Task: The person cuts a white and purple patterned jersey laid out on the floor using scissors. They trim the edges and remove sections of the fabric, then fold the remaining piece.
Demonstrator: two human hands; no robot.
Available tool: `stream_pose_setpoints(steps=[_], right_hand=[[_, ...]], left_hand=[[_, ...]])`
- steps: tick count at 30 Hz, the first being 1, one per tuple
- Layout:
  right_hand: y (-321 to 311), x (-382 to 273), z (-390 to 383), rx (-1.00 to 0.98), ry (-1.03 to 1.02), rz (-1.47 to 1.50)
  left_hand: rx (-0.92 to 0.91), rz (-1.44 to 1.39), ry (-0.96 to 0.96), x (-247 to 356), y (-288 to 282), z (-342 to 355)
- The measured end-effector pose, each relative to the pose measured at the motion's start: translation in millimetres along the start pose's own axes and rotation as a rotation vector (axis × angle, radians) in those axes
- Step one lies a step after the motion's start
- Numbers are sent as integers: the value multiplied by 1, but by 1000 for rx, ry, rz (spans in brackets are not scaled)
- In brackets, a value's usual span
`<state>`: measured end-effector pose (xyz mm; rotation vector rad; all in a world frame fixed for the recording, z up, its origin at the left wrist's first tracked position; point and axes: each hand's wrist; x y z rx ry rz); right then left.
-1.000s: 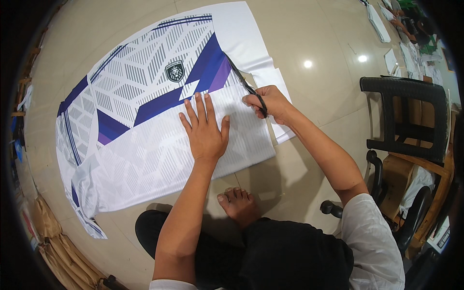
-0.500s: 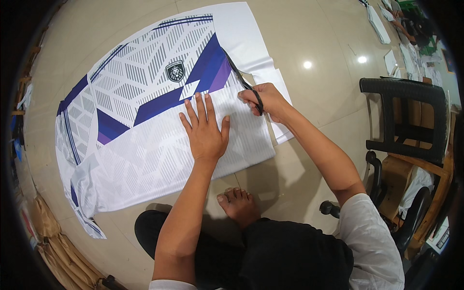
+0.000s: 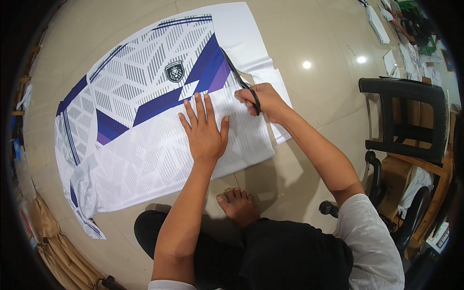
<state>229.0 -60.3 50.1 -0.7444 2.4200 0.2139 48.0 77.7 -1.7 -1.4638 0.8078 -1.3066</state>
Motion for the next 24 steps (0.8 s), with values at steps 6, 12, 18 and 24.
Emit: stream_pose_setpoints(steps=[6,12,18,24], right_hand=[[9,-9,5,5,0,10],[14,-11,5,4,-1,23],[15,-4,10,-7,-21,33],[17,-7,8,-10,-17,32]], left_hand=[[-7,1,-8,0,0,0],[-22,1,-19,0,0,0],[-10,-12,-9,-1,0,0],[-1,-17,-7,-1,0,0]])
Point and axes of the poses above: each hand's wrist, its own z-axis towards the middle knuckle, its own y-axis out of the palm, x = y × z, and after that the axes turned 9 degrees about y, right-handed
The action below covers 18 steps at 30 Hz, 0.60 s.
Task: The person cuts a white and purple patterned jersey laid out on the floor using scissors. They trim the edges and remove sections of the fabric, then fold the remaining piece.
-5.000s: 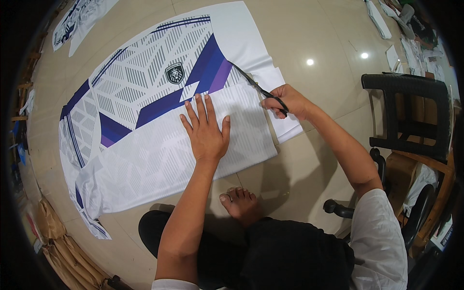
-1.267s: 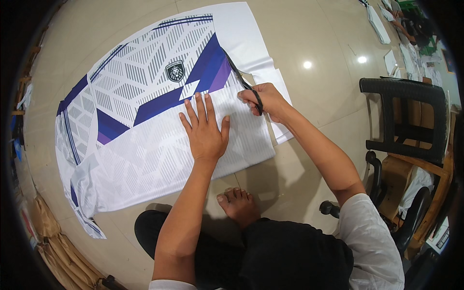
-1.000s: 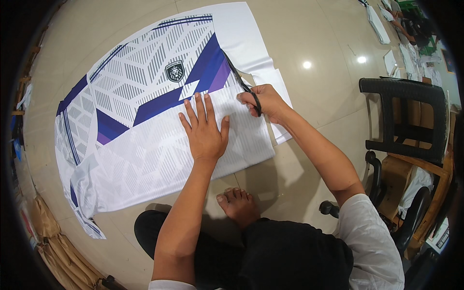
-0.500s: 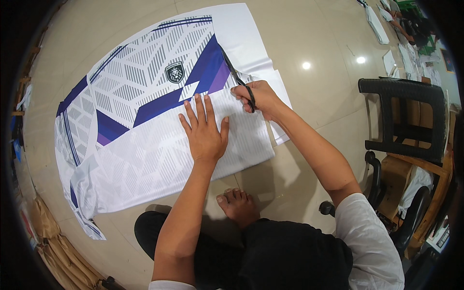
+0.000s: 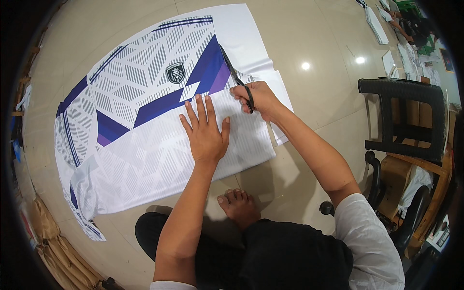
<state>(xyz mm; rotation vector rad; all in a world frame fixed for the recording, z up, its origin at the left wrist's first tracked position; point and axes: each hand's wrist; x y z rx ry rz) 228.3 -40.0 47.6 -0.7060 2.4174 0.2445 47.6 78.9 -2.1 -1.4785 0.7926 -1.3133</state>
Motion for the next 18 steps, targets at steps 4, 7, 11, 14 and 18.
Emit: stream_pose_setpoints(steps=[4,7,11,14,18], right_hand=[[4,-7,2,-22,3,37],[7,-10,6,-23,-13,50],[10,-9,9,-18,-24,70],[9,-7,12,-21,-28,76],[8,-5,15,-23,-27,66]], left_hand=[[0,0,0,1,0,0],[3,-3,6,1,0,1],[5,-2,7,0,0,0],[4,6,10,0,0,0],[-4,9,8,0,0,0]])
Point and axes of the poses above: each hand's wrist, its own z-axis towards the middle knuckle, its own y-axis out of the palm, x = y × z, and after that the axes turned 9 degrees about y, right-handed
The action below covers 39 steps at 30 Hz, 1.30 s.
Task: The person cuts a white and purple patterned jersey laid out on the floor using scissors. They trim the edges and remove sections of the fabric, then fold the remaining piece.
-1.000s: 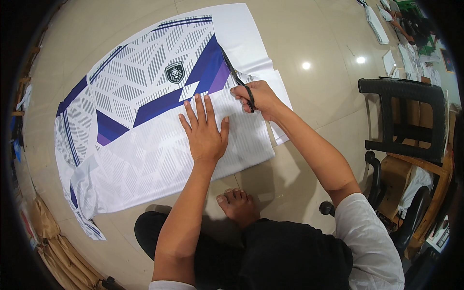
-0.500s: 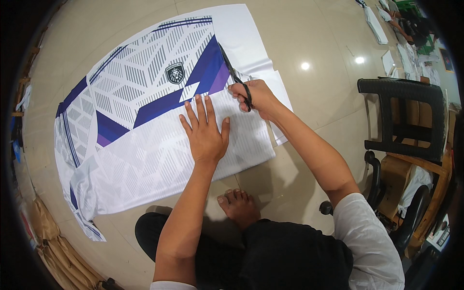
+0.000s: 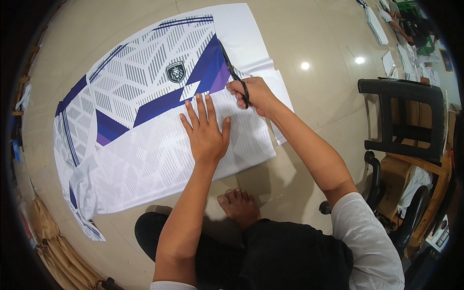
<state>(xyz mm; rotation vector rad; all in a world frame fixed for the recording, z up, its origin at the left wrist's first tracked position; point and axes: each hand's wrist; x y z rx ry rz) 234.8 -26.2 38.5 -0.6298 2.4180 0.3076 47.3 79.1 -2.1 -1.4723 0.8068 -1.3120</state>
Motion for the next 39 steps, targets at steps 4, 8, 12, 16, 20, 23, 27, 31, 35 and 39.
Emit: stream_pose_setpoints(steps=[4,8,12,16,20,23,27,31,35,39], right_hand=[[0,2,2,11,-6,-1],[4,-2,-1,6,-11,8],[8,-9,1,16,-34,40],[11,-12,7,19,-29,66],[11,-8,12,14,-30,87],[11,-6,14,14,-36,74],[12,-5,15,17,-49,66],[14,-11,13,10,-21,78],[18,-19,16,13,-27,89],[18,-20,21,15,-20,96]], left_hand=[[-9,2,-3,1,0,1],[0,-9,-4,0,-1,0],[-1,-3,-4,1,0,1],[2,-1,-3,0,0,1],[10,-4,4,0,0,0],[4,-3,2,0,0,0],[11,-2,1,0,0,1],[3,-1,0,0,1,1],[4,12,2,0,-1,1],[9,2,3,0,-1,1]])
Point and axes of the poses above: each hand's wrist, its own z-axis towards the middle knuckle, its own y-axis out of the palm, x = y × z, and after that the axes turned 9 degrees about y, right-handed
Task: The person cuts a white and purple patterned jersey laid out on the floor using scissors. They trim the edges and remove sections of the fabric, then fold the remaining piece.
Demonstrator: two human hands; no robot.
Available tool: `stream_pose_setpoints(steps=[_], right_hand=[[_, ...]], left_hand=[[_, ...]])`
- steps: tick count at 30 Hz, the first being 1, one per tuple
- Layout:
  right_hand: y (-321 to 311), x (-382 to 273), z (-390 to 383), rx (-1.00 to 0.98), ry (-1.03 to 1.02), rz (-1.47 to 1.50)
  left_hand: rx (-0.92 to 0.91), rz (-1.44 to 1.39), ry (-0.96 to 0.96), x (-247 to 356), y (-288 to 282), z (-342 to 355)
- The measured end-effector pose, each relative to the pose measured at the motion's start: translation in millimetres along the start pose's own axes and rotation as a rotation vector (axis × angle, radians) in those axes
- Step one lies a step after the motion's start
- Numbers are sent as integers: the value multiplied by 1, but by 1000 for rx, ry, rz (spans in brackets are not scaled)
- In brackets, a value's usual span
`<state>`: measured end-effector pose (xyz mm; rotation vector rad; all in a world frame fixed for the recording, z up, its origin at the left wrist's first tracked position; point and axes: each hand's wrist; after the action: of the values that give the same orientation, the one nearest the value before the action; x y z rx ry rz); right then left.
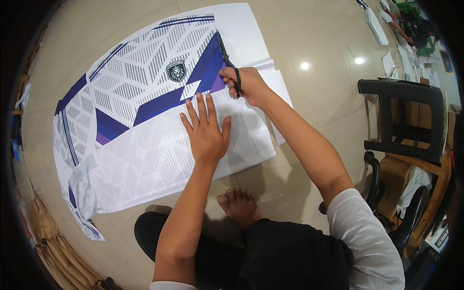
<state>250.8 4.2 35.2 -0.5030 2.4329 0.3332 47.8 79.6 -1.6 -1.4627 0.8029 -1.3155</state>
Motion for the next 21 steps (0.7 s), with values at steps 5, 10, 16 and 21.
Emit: stream_pose_setpoints(steps=[5,10,16,21], right_hand=[[-1,3,3,0,-6,-21],[0,3,3,-11,-12,0],[9,-10,4,-2,4,18],[10,-12,11,-9,-9,52]], left_hand=[[4,1,3,0,0,0],[-1,8,2,0,1,0],[-8,17,2,0,0,0],[-4,6,5,1,0,0]])
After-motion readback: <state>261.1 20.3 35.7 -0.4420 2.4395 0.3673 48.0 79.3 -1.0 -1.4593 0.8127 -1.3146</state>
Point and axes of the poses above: each hand's wrist, its own z-axis towards the middle knuckle, its own y-axis out of the palm, x = y × z, and after that the axes turned 9 degrees about y, right-handed
